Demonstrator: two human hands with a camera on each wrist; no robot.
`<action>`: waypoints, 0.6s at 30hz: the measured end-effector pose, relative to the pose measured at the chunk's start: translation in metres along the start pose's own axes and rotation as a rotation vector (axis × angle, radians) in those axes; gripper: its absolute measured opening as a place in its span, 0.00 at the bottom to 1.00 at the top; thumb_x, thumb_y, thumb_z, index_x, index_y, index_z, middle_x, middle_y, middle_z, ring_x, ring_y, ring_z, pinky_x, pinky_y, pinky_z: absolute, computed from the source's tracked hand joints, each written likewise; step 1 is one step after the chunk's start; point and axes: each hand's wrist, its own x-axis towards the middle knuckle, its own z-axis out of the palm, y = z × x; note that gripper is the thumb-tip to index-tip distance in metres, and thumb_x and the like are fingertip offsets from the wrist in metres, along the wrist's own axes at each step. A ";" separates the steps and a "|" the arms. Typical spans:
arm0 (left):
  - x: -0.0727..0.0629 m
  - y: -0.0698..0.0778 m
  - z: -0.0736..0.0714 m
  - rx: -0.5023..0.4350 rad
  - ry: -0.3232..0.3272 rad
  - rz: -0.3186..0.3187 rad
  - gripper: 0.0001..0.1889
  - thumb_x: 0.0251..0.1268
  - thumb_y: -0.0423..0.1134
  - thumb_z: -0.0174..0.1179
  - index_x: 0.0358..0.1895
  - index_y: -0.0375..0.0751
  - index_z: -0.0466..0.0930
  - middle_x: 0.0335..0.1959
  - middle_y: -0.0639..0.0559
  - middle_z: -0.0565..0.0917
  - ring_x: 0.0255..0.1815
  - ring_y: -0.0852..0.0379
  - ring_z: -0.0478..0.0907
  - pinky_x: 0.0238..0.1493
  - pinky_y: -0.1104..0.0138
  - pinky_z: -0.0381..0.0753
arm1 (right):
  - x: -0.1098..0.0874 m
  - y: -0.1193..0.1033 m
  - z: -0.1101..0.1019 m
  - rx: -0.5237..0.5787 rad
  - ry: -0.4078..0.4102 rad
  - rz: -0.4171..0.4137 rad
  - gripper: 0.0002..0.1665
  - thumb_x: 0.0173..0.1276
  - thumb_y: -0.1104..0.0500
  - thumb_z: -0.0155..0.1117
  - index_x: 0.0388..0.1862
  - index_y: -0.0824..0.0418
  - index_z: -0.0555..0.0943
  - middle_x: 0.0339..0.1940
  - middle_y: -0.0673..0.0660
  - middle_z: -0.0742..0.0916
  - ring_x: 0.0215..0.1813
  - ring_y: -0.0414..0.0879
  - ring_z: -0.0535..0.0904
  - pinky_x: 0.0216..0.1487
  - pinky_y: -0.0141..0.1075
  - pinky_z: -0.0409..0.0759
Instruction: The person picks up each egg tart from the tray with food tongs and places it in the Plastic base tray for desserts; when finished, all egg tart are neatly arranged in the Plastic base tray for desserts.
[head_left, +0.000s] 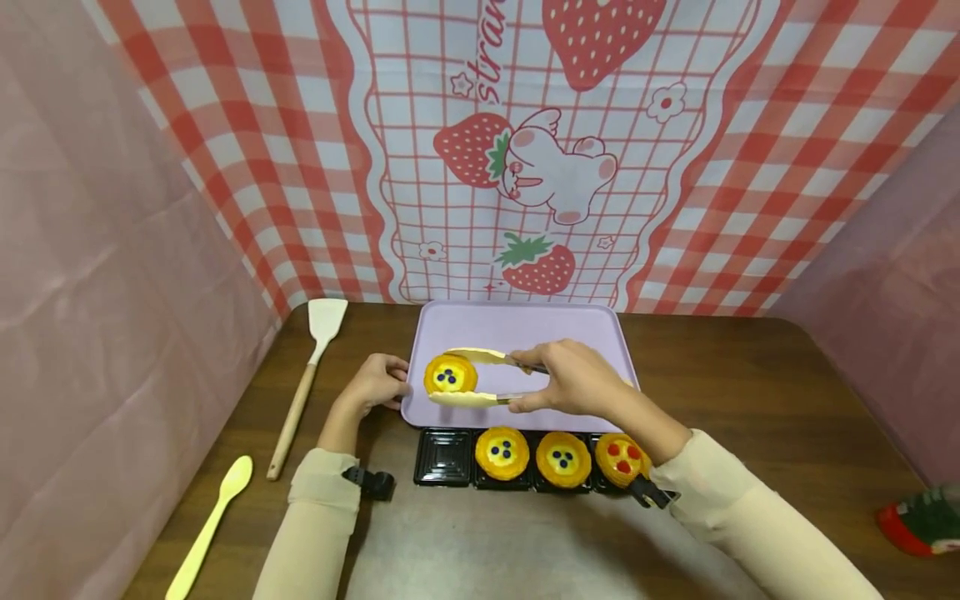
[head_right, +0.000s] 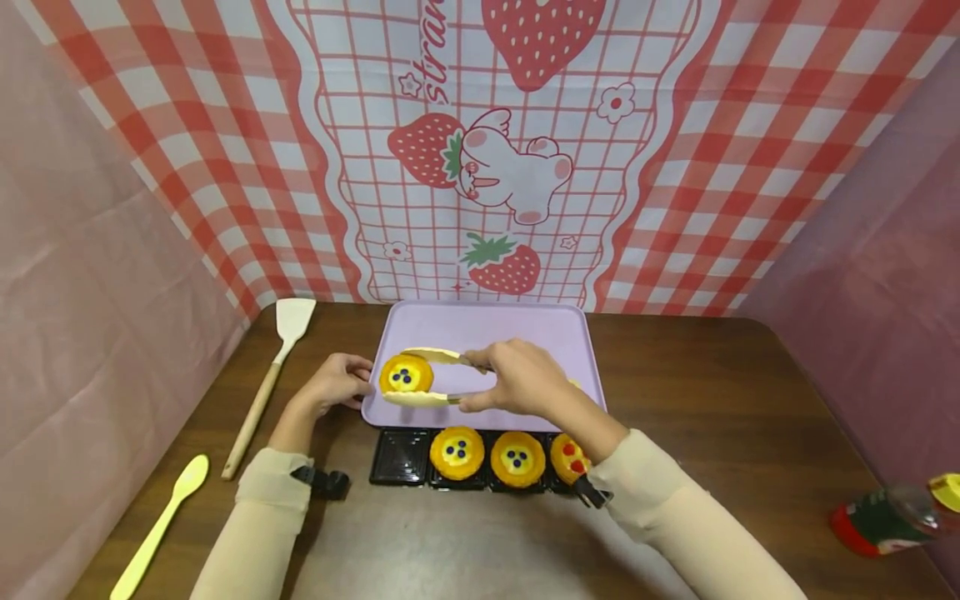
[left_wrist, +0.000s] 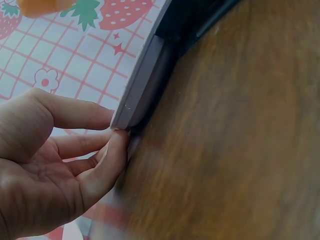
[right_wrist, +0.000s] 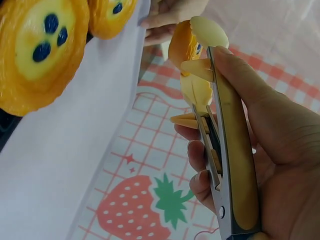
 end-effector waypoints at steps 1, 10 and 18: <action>0.000 0.000 0.000 -0.001 0.002 0.000 0.23 0.52 0.22 0.63 0.55 0.21 0.74 0.38 0.39 0.74 0.31 0.51 0.77 0.27 0.60 0.88 | -0.002 -0.002 0.000 -0.003 -0.002 -0.008 0.46 0.51 0.33 0.76 0.62 0.58 0.81 0.51 0.53 0.88 0.49 0.48 0.84 0.45 0.45 0.84; 0.000 -0.003 0.000 -0.019 -0.005 -0.008 0.24 0.52 0.22 0.62 0.55 0.21 0.73 0.38 0.39 0.74 0.31 0.51 0.76 0.26 0.60 0.87 | -0.022 -0.014 -0.003 -0.007 -0.020 -0.064 0.44 0.53 0.33 0.74 0.63 0.56 0.81 0.46 0.51 0.89 0.48 0.46 0.83 0.43 0.43 0.83; 0.000 -0.002 -0.001 -0.015 0.001 -0.011 0.24 0.52 0.21 0.62 0.56 0.22 0.73 0.39 0.39 0.74 0.32 0.51 0.76 0.27 0.61 0.87 | -0.033 -0.022 0.000 -0.007 -0.043 -0.105 0.42 0.54 0.35 0.75 0.62 0.56 0.81 0.45 0.47 0.88 0.46 0.44 0.83 0.44 0.43 0.83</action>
